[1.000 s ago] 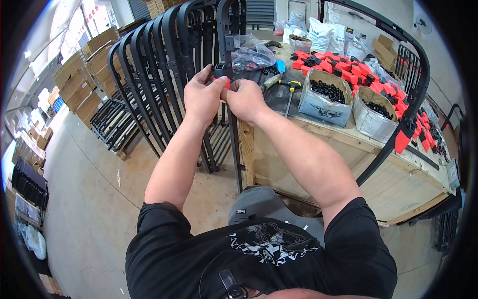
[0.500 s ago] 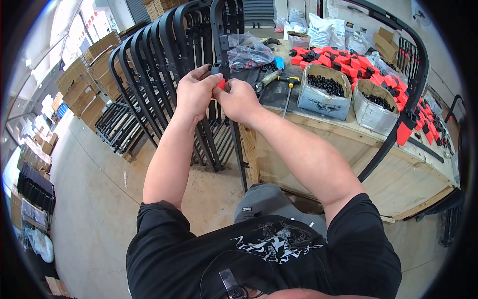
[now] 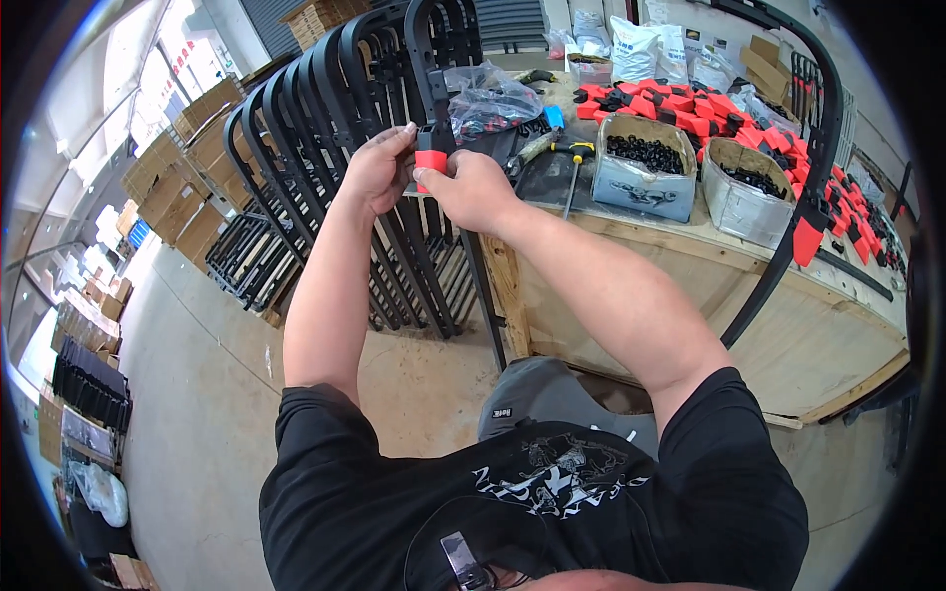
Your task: Attaching plastic grips and covers to metal frames using a screwdriver.
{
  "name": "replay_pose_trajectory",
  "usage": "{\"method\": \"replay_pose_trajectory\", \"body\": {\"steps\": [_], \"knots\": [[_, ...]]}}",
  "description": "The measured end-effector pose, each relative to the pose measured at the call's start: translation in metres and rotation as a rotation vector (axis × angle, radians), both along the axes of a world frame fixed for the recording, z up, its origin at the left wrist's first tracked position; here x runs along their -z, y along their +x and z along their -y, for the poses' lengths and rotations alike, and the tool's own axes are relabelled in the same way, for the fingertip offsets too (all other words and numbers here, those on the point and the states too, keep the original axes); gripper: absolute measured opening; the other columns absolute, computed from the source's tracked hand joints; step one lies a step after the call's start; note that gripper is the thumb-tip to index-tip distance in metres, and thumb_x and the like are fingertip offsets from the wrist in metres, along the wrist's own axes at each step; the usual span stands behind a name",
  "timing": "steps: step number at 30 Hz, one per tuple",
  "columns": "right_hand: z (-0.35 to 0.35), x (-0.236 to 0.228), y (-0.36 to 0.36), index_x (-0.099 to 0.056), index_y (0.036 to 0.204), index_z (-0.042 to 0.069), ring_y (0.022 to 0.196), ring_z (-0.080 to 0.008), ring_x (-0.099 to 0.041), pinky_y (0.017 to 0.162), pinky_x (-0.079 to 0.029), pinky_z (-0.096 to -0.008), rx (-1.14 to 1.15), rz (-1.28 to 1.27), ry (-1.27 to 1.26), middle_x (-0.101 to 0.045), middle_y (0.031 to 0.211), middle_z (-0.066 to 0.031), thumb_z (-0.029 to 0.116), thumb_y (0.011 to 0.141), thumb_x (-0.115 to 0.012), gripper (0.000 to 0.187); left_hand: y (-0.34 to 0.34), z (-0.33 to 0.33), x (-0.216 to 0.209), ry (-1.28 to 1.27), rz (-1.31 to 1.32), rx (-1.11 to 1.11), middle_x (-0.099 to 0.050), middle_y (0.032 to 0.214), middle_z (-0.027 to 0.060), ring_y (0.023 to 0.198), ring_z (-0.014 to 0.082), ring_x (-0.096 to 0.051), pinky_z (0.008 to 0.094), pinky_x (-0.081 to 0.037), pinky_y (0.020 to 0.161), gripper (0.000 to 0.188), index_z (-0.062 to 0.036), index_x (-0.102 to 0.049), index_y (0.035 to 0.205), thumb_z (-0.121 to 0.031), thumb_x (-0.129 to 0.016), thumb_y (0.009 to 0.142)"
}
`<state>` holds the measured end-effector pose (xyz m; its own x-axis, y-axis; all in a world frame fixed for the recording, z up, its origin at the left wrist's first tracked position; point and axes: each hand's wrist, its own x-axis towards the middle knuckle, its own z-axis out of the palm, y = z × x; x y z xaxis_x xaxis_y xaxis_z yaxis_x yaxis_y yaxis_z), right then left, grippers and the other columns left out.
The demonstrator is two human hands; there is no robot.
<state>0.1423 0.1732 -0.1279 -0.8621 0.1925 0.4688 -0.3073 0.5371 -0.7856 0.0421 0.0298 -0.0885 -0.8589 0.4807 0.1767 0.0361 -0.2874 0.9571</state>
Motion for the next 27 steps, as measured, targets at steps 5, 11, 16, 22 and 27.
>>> {"method": "replay_pose_trajectory", "body": {"steps": [5, 11, 16, 22, 27], "knots": [[-0.008, 0.000, -0.003, -0.072, 0.095, -0.008, 0.087, -0.0355, -0.073, 0.079, -0.054, -0.0438, 0.003, -0.011, 0.054, -0.073, 0.088, -0.0239, 0.044, 0.090, -0.070, 0.052, -0.009, -0.008, -0.006, -0.115, -0.052, 0.032, -0.067, 0.088, 0.0062, 0.076, 0.0158, -0.064, 0.0299, -0.053, 0.067, 0.034, -0.0025, -0.064, 0.116, -0.034, -0.054, 0.108], [-0.004, -0.002, -0.001, -0.070, 0.091, -0.008, 0.087, -0.0370, -0.072, 0.079, -0.054, -0.0445, -0.001, -0.028, 0.109, -0.072, 0.086, -0.0255, 0.046, 0.090, -0.067, 0.053, 0.002, -0.018, 0.001, -0.113, -0.022, -0.115, -0.069, 0.099, 0.0077, 0.084, 0.0187, -0.064, 0.0342, -0.052, 0.080, 0.040, 0.0009, -0.064, 0.122, -0.035, -0.052, 0.109], [-0.001, -0.011, 0.002, -0.070, 0.088, -0.008, 0.086, -0.0379, -0.072, 0.079, -0.054, -0.0458, -0.007, 0.031, 0.091, -0.071, 0.084, -0.0263, 0.049, 0.090, -0.064, 0.057, 0.003, -0.005, 0.001, -0.009, -0.105, -0.082, -0.069, 0.104, 0.0088, 0.086, 0.0204, -0.065, 0.0336, -0.053, 0.085, 0.033, 0.0027, -0.062, 0.125, -0.024, -0.058, 0.106], [-0.001, -0.026, 0.008, -0.072, 0.089, -0.010, 0.085, -0.0375, -0.072, 0.077, -0.054, -0.0455, -0.100, 0.150, 0.024, -0.071, 0.083, -0.0276, 0.049, 0.088, -0.063, 0.060, -0.005, 0.006, 0.008, 0.083, -0.071, 0.100, -0.071, 0.107, 0.0106, 0.092, 0.0199, -0.069, 0.0343, -0.057, 0.083, 0.028, 0.0022, -0.064, 0.124, -0.017, -0.062, 0.103], [0.006, -0.032, 0.010, -0.072, 0.084, -0.009, 0.084, -0.0380, -0.072, 0.077, -0.054, -0.0458, -0.125, 0.257, -0.132, -0.071, 0.082, -0.0275, 0.050, 0.088, -0.061, 0.060, -0.005, 0.007, 0.007, 0.040, -0.024, 0.090, -0.072, 0.104, 0.0102, 0.090, 0.0196, -0.069, 0.0338, -0.056, 0.082, 0.026, 0.0017, -0.066, 0.118, -0.019, -0.062, 0.104]]}}
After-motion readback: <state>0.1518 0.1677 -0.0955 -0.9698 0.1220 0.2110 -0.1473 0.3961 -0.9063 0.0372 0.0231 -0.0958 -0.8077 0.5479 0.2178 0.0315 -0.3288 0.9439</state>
